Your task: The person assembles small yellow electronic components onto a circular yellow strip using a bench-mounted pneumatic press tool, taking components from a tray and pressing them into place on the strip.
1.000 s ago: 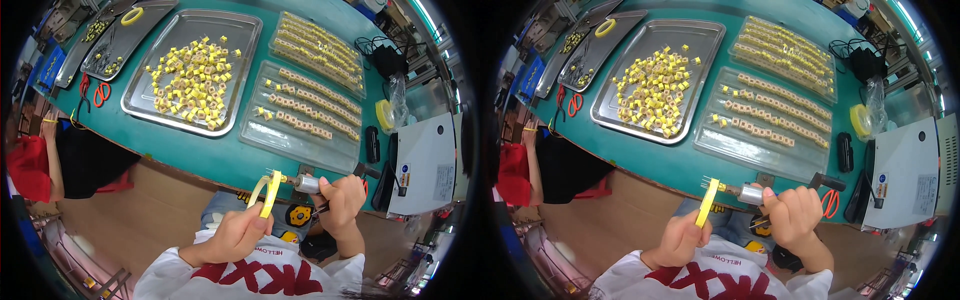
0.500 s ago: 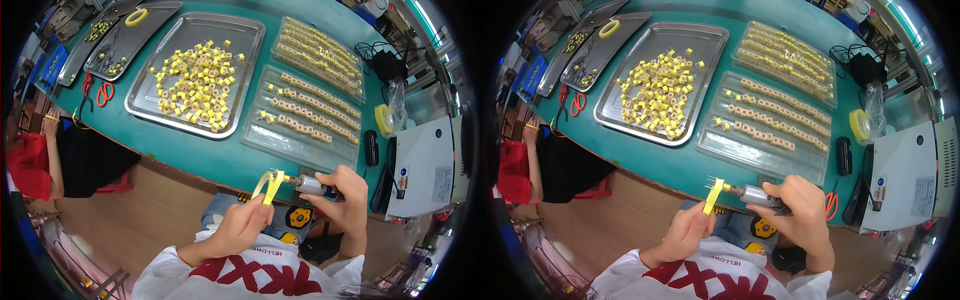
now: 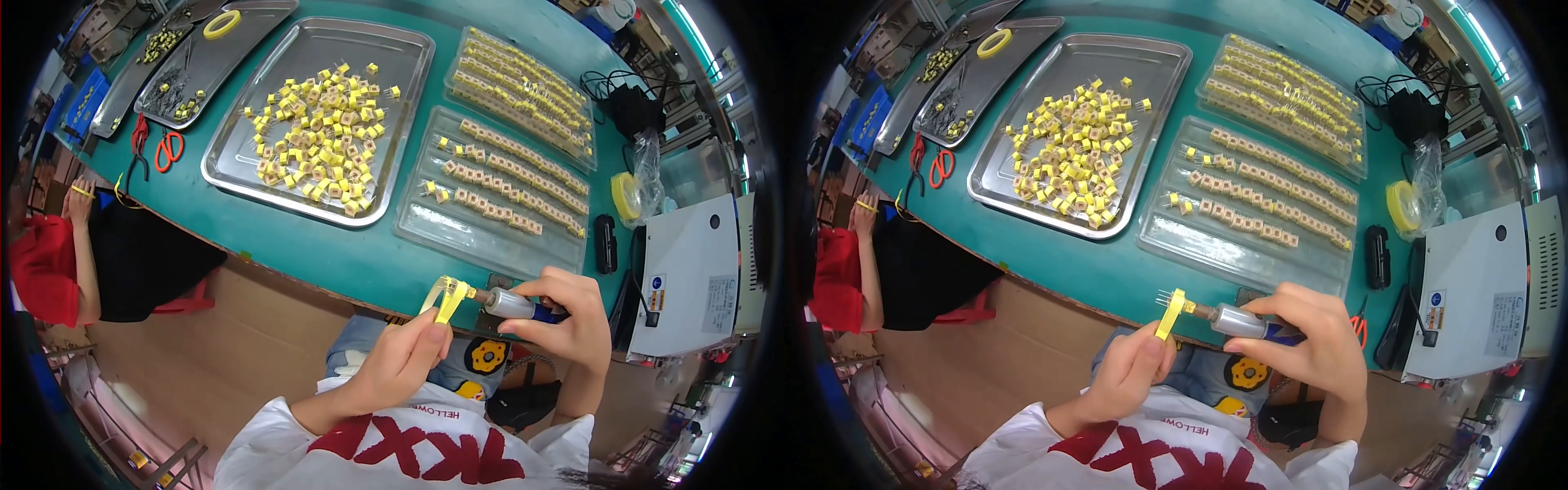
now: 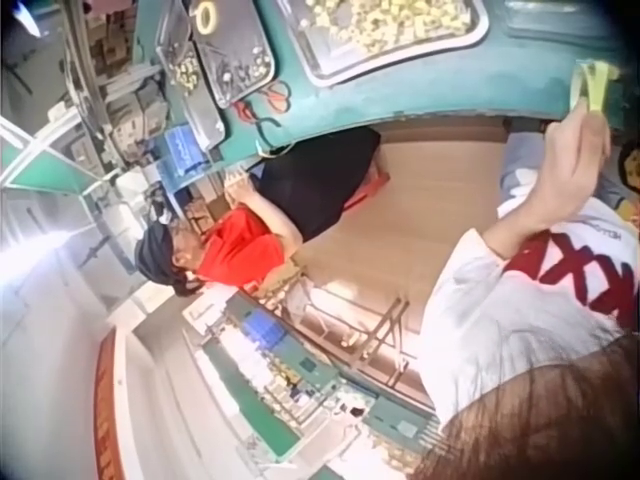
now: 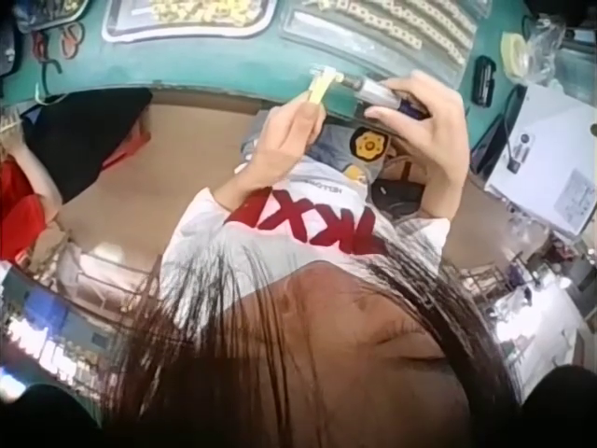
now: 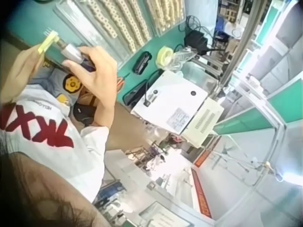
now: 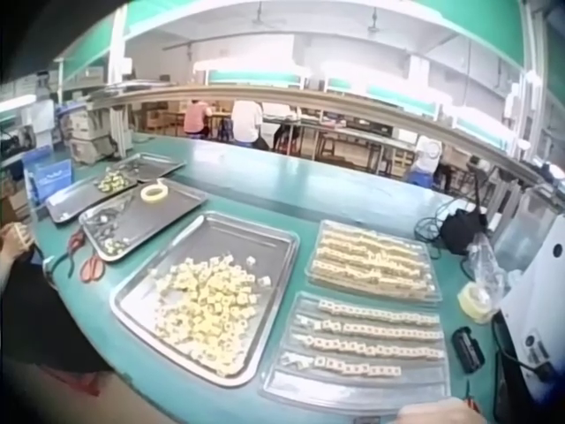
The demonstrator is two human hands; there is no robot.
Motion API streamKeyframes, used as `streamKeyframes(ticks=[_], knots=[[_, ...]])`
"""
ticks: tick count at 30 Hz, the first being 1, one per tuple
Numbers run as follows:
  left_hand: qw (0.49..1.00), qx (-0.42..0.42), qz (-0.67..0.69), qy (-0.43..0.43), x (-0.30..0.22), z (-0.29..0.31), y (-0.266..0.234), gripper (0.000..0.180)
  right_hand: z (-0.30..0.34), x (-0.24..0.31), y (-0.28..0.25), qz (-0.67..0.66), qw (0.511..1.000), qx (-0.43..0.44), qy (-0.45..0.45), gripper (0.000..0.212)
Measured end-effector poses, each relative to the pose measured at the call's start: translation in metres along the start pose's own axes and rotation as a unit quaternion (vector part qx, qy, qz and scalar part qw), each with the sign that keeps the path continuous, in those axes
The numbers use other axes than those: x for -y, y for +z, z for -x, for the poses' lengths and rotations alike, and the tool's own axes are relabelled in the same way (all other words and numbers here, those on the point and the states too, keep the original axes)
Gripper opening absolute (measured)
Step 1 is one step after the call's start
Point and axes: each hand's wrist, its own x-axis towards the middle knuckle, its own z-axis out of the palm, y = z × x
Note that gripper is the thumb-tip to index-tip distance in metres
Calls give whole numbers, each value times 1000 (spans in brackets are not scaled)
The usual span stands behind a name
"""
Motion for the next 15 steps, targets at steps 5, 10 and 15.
streamKeyframes(ticks=[5,10,15], knots=[[1000,-6,-4,10,5,-11,-1,35,-16,-19,-15,-122,968,208,67,28],[1000,-1,-4,-7,7,-13,-3,36,-22,-28,-18,-161,944,272,100,26],[999,6,46,-12,12,-15,0,36,-24,-26,-16,-198,931,284,119,23]])
